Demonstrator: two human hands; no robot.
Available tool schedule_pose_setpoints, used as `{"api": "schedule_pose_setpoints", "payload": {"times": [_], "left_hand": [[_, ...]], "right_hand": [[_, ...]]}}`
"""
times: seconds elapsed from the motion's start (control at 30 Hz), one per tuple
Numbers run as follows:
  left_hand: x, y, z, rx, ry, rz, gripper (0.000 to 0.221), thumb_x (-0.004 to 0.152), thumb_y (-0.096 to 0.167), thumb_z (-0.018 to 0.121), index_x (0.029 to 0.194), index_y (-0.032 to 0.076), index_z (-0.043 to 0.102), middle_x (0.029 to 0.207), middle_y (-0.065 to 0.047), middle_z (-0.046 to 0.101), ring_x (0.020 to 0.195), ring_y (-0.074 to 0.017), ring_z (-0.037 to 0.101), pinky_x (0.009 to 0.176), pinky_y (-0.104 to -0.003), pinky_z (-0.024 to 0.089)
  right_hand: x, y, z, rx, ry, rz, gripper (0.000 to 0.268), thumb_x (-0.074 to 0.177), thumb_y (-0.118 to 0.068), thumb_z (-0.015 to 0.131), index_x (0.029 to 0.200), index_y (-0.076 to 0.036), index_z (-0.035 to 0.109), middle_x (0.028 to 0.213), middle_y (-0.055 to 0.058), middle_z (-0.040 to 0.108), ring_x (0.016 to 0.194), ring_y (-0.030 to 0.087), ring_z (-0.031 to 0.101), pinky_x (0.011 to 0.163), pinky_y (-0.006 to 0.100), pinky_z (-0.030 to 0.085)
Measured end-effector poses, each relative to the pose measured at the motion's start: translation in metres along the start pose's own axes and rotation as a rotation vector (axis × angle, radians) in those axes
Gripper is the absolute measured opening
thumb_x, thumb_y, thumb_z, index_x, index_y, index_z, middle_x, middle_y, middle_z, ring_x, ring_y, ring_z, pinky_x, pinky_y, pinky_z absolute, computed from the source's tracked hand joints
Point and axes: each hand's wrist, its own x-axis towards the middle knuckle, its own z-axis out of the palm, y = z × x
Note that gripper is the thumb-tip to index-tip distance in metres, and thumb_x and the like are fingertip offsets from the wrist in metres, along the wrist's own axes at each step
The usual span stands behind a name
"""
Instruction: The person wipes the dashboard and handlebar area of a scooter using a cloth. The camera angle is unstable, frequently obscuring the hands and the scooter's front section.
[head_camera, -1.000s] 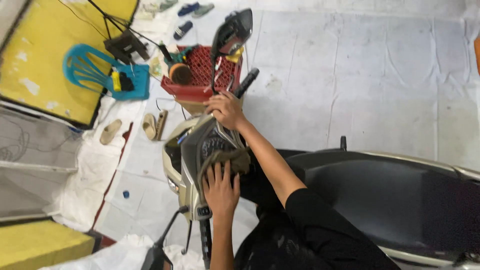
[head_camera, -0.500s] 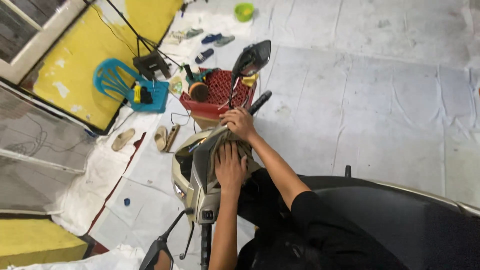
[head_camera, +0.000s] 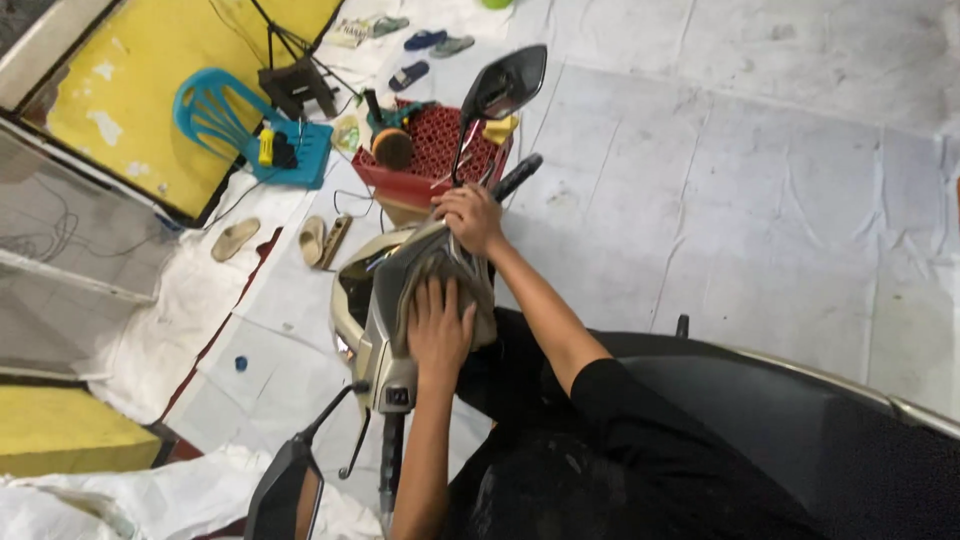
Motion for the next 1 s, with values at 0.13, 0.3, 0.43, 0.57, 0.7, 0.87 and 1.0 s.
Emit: {"api": "schedule_pose_setpoints", "payload": {"times": [0.13,0.3,0.43,0.57,0.7,0.87,1.0], "left_hand": [[0.021,0.011,0.041,-0.038,-0.035,0.005,0.061,0.098,0.062,0.054,0.136,0.016,0.066,0.133,-0.017,0.066,0.129,-0.0343,0.06,0.103,-0.049,0.05],[-0.01,0.028,-0.017,-0.105,-0.179,-0.057,0.069,0.09,0.046,0.071,0.149,0.015,0.054,0.148,-0.008,0.052,0.138,-0.0315,0.047,0.109,-0.049,0.043],[-0.043,0.01,-0.053,-0.065,-0.168,-0.09,0.058,0.092,0.044,0.067,0.144,0.019,0.061,0.143,-0.008,0.056,0.133,-0.0322,0.05,0.106,-0.048,0.043],[-0.028,0.005,-0.047,-0.099,-0.063,-0.07,0.053,0.097,0.04,0.07,0.141,0.011,0.062,0.144,-0.012,0.055,0.128,-0.0314,0.054,0.106,-0.043,0.044],[0.006,0.011,-0.021,-0.086,-0.097,-0.038,0.057,0.094,0.047,0.071,0.141,0.016,0.062,0.145,-0.011,0.052,0.134,-0.0327,0.048,0.105,-0.045,0.044],[0.019,0.016,-0.021,-0.101,-0.089,-0.016,0.052,0.092,0.042,0.073,0.14,0.023,0.065,0.143,-0.011,0.052,0.138,-0.0319,0.043,0.108,-0.046,0.042],[-0.018,0.016,-0.049,-0.073,-0.102,-0.03,0.065,0.091,0.039,0.072,0.153,0.027,0.053,0.139,-0.009,0.058,0.125,-0.0307,0.055,0.103,-0.044,0.047]], "right_hand": [[-0.001,0.009,0.003,0.022,-0.078,0.025,0.024,0.089,-0.031,0.056,0.093,-0.031,0.08,0.104,-0.008,0.079,0.113,0.012,0.068,0.11,0.039,0.041],[0.006,-0.022,-0.021,0.13,-0.135,0.088,0.033,0.09,-0.017,0.044,0.088,-0.026,0.076,0.116,-0.005,0.079,0.119,0.016,0.066,0.118,0.047,0.029],[0.002,-0.018,-0.015,0.151,-0.093,0.04,0.03,0.091,-0.021,0.047,0.085,-0.025,0.075,0.113,-0.006,0.079,0.097,0.014,0.059,0.094,0.038,0.041],[0.01,-0.039,-0.049,0.163,-0.025,0.005,0.035,0.093,-0.016,0.05,0.084,-0.02,0.083,0.113,-0.004,0.08,0.115,0.015,0.064,0.113,0.04,0.03],[0.009,-0.036,-0.043,0.135,-0.007,0.015,0.034,0.088,-0.016,0.049,0.08,-0.022,0.082,0.11,-0.005,0.08,0.11,0.012,0.064,0.107,0.037,0.036],[0.009,-0.037,-0.043,0.157,-0.022,0.04,0.032,0.088,-0.019,0.052,0.083,-0.021,0.084,0.112,-0.005,0.08,0.115,0.014,0.064,0.113,0.04,0.032],[0.011,-0.044,-0.049,0.196,-0.072,0.107,0.034,0.088,-0.017,0.05,0.084,-0.02,0.083,0.114,-0.003,0.079,0.117,0.015,0.062,0.116,0.042,0.028]]}}
